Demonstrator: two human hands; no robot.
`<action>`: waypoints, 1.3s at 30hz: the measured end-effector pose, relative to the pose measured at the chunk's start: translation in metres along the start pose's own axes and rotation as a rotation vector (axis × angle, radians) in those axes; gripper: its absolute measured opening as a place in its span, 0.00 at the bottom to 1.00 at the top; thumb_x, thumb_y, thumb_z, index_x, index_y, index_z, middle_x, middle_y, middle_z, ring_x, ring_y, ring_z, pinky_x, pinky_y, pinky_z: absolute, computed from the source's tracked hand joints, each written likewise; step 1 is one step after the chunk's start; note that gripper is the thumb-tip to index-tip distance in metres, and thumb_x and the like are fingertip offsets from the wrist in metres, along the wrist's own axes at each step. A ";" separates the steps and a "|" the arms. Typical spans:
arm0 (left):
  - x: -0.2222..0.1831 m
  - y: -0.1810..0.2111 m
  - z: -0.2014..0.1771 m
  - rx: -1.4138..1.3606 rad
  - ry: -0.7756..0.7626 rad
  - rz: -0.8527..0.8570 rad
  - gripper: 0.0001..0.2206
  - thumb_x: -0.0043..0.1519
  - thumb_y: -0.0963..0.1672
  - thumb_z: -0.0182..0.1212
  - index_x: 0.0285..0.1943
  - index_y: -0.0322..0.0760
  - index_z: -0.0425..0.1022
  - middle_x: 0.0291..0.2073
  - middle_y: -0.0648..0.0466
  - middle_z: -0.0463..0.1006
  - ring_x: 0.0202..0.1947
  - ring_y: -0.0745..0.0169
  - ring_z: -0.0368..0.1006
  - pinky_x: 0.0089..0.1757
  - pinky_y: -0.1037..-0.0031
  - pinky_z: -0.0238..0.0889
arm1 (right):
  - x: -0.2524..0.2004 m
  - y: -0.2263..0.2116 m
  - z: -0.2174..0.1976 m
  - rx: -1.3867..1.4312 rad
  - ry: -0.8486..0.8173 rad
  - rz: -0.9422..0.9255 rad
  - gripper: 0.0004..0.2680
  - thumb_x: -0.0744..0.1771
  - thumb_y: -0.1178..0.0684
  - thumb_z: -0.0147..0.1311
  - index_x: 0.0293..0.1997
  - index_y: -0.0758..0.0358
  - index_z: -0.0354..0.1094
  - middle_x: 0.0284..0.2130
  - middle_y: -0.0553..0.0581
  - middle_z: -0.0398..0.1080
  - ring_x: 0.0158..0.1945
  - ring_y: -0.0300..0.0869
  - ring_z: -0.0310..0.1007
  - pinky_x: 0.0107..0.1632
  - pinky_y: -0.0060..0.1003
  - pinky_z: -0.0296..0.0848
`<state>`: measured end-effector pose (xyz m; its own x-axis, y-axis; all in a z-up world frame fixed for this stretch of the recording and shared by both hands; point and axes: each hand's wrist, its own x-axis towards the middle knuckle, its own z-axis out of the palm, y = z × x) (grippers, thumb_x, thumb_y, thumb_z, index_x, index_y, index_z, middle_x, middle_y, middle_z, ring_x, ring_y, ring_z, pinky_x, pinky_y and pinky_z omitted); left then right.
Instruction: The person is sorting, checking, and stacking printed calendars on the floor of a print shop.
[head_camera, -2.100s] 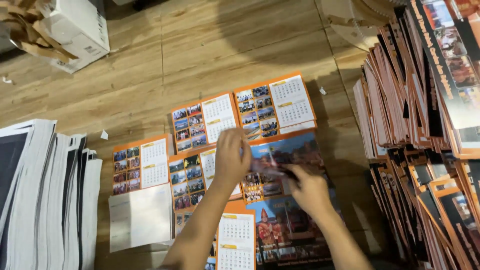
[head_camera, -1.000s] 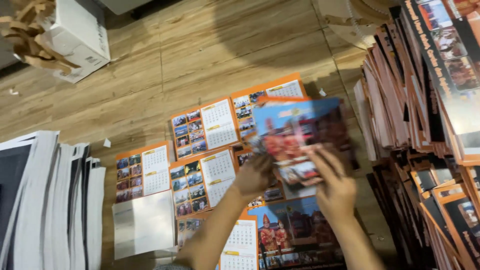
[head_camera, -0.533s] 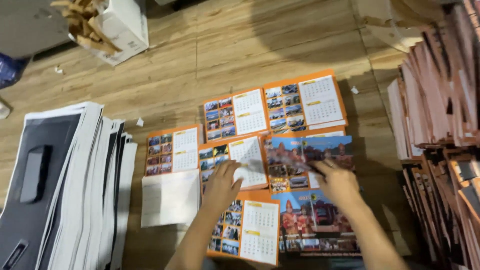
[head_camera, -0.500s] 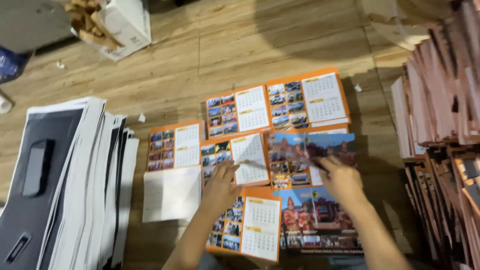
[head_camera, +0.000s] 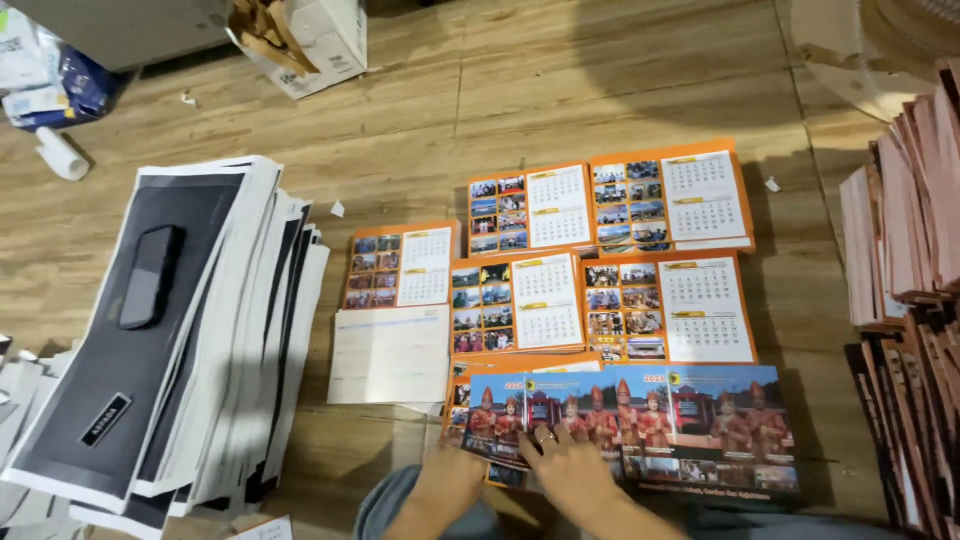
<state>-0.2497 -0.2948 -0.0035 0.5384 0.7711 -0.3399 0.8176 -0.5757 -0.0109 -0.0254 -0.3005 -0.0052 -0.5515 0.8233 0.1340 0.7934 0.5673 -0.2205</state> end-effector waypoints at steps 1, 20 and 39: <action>0.000 -0.001 0.007 -0.019 0.022 -0.029 0.02 0.45 0.42 0.57 0.26 0.42 0.73 0.21 0.49 0.74 0.22 0.42 0.71 0.25 0.55 0.66 | -0.003 -0.006 0.015 -0.043 0.051 -0.031 0.15 0.58 0.59 0.52 0.49 0.58 0.66 0.39 0.63 0.69 0.37 0.54 0.69 0.20 0.43 0.73; 0.084 -0.018 -0.136 -0.663 0.692 -0.518 0.19 0.61 0.47 0.47 0.59 0.34 0.63 0.54 0.47 0.70 0.56 0.49 0.63 0.53 0.60 0.57 | 0.020 0.096 -0.141 0.775 -0.355 0.604 0.15 0.64 0.49 0.48 0.57 0.39 0.63 0.37 0.49 0.75 0.20 0.34 0.67 0.23 0.28 0.69; 0.195 0.006 -0.129 -0.476 0.426 -0.249 0.32 0.57 0.53 0.54 0.66 0.32 0.52 0.67 0.45 0.49 0.68 0.45 0.38 0.60 0.51 0.40 | -0.028 0.193 -0.144 0.921 0.342 1.036 0.09 0.60 0.50 0.61 0.33 0.66 0.72 0.31 0.53 0.73 0.36 0.36 0.69 0.37 0.33 0.64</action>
<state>-0.1136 -0.1130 0.0511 0.2764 0.9608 0.0194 0.8757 -0.2601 0.4069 0.1800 -0.2123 0.0879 0.3568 0.8915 -0.2792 0.2729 -0.3853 -0.8815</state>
